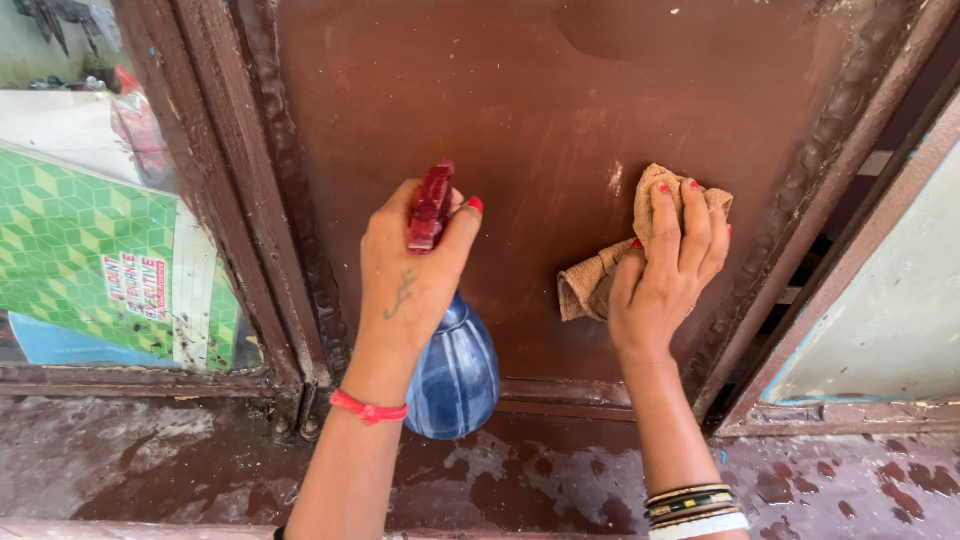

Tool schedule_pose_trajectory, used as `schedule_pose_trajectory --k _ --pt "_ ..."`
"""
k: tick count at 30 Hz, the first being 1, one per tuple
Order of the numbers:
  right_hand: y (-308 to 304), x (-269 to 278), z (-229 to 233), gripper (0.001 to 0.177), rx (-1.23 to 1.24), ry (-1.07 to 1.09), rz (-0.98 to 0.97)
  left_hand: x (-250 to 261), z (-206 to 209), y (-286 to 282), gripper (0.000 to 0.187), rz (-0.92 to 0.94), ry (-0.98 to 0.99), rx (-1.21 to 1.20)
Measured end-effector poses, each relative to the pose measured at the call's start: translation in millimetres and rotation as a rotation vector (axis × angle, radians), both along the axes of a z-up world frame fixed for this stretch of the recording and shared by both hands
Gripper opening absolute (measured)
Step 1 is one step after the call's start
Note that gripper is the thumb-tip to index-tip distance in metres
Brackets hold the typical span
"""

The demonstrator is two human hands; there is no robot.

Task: The person sprays a liquid cleaner from a blue bottle onto glass window panes and the wooden frame, then wipes the surfaces with a brown cloth.

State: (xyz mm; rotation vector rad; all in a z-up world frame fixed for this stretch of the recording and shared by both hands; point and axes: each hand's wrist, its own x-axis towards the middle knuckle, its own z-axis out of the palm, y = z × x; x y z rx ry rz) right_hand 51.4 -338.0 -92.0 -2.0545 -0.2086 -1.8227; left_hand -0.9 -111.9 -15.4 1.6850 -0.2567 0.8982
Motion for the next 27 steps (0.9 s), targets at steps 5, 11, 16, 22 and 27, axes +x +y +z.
schedule_pose_trajectory --k 5,11,16,22,27 --pt "35.7 5.4 2.4 0.062 0.132 -0.034 -0.025 -1.7 -2.8 19.4 0.022 0.029 0.025 -0.017" --pt "90.1 10.0 3.9 0.062 0.072 0.002 0.014 -2.1 -6.6 56.9 0.022 0.095 -0.042 0.020" --pt "149.2 10.4 11.7 0.066 0.039 0.038 0.070 -8.6 -2.7 89.2 0.022 0.123 -0.013 0.009" --pt "218.0 12.2 21.6 0.073 -0.058 0.064 0.128 -14.1 -3.1 125.5 0.021 0.177 -0.064 0.036" --pt "248.5 12.4 15.6 0.071 -0.188 0.083 0.126 -15.9 -0.1 142.9 0.022 0.187 -0.059 0.026"
